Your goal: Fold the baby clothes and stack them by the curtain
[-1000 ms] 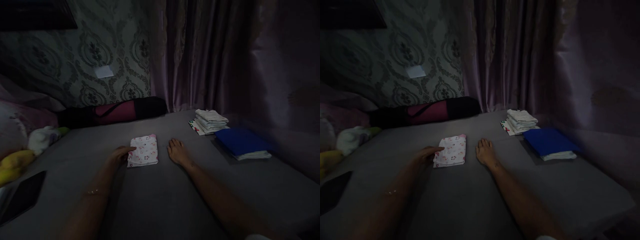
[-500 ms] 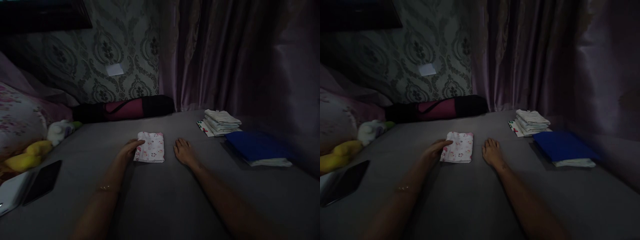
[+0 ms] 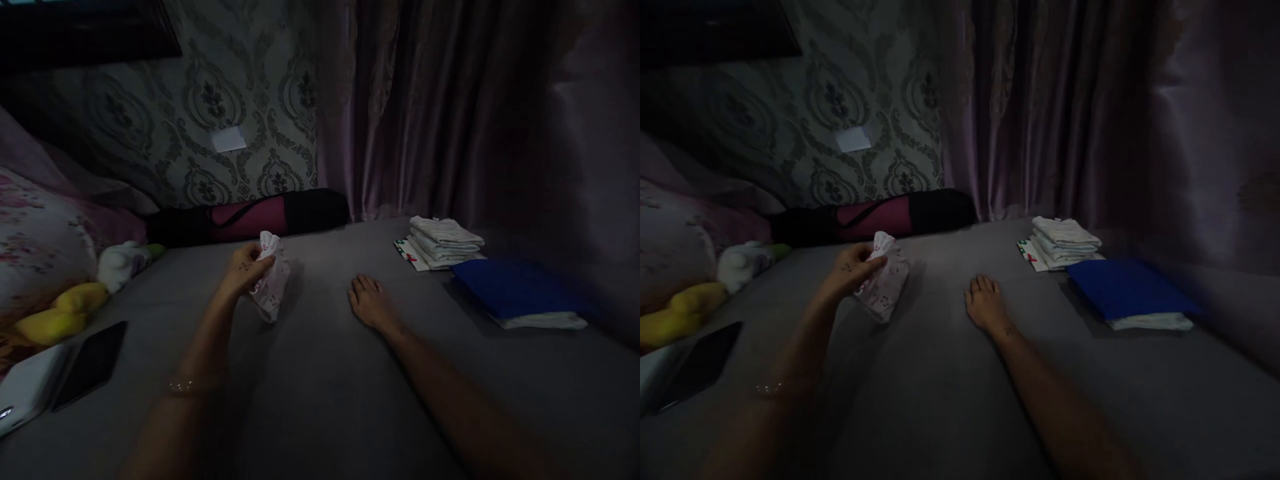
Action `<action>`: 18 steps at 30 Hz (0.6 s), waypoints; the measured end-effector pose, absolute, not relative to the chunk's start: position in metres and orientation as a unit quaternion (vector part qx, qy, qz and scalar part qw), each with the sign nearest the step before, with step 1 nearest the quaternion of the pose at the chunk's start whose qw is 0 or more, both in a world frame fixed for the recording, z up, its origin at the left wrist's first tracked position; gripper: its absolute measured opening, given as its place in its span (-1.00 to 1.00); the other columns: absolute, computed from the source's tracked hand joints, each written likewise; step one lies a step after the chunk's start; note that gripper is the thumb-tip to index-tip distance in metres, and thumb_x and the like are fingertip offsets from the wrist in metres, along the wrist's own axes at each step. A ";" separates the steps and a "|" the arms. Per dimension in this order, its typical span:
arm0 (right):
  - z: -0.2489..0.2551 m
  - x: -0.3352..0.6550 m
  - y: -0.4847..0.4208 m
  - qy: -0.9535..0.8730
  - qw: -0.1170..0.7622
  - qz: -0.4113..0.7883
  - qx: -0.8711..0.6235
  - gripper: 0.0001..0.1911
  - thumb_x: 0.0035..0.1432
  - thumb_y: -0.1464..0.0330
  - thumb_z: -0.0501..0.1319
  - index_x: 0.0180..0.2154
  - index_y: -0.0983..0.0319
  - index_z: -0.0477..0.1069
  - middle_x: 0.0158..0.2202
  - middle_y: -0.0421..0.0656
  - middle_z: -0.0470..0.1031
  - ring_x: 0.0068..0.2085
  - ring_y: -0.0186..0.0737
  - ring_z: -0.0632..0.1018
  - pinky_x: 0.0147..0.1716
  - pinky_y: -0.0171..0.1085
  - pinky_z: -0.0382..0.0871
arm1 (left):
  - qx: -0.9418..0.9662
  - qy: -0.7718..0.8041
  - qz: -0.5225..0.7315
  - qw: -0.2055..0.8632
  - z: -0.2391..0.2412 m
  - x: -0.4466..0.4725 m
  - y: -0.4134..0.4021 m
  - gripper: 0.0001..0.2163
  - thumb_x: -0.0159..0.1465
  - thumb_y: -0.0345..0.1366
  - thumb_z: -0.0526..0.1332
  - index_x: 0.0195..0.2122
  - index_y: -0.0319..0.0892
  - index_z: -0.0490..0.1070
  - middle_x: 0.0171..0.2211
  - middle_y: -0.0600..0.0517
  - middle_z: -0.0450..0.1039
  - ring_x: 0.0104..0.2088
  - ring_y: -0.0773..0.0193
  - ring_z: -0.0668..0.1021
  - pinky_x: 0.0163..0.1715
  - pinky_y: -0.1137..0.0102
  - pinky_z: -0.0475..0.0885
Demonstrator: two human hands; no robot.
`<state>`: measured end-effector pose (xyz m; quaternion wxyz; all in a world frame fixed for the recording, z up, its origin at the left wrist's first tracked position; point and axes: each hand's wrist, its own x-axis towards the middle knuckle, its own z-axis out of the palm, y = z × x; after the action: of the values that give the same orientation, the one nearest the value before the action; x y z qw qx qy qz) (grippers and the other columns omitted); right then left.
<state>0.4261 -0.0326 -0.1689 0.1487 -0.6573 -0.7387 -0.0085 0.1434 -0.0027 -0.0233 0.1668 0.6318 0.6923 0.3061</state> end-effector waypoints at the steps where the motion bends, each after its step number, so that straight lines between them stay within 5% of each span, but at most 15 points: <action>1: -0.169 0.426 -0.033 -0.738 0.149 -0.008 -0.658 -0.44 0.32 0.23 -0.19 0.17 0.40 0.25 0.25 0.11 0.19 0.26 0.00 0.17 0.21 -0.02 -0.10 | 0.654 0.694 0.279 0.113 -0.023 0.146 -0.004 -0.72 0.12 -0.15 0.22 -0.20 -0.19 0.41 -0.37 -0.01 0.49 -0.36 0.17 0.55 -0.45 0.44 0.37; 6: -0.169 0.427 -0.034 -0.737 0.151 -0.007 -0.659 -0.43 0.32 0.22 -0.20 0.18 0.40 0.24 0.25 0.11 0.18 0.26 -0.01 0.17 0.21 -0.03 -0.10 | 0.706 0.686 0.174 0.021 -0.048 0.183 -0.011 -0.72 0.19 -0.18 0.16 -0.11 -0.19 0.40 -0.22 -0.16 0.53 -0.21 0.06 0.56 -0.31 0.39 0.35; 12: -0.166 0.427 -0.035 -0.739 0.147 -0.011 -0.658 -0.44 0.33 0.23 -0.19 0.18 0.39 0.24 0.25 0.09 0.19 0.26 -0.02 0.18 0.22 -0.04 -0.09 | 0.708 0.644 0.207 0.205 -0.064 0.207 -0.002 -0.71 0.28 -0.11 0.09 -0.18 -0.18 0.45 -0.40 -0.06 0.55 -0.38 0.21 0.57 -0.37 0.44 0.35; 18: -0.164 0.426 -0.036 -0.736 0.144 -0.010 -0.661 -0.44 0.33 0.23 -0.19 0.18 0.40 0.24 0.26 0.09 0.18 0.26 0.00 0.18 0.21 -0.04 -0.09 | 0.776 0.588 0.201 0.113 -0.067 0.186 0.013 -0.74 0.30 -0.32 0.02 -0.07 -0.13 0.44 -0.13 -0.06 0.54 -0.09 0.20 0.53 -0.10 0.42 0.35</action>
<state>0.4261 -0.0364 -0.1635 0.1441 -0.6609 -0.7364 -0.0096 0.1864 0.0129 -0.0674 0.1126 0.7756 0.5876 0.2012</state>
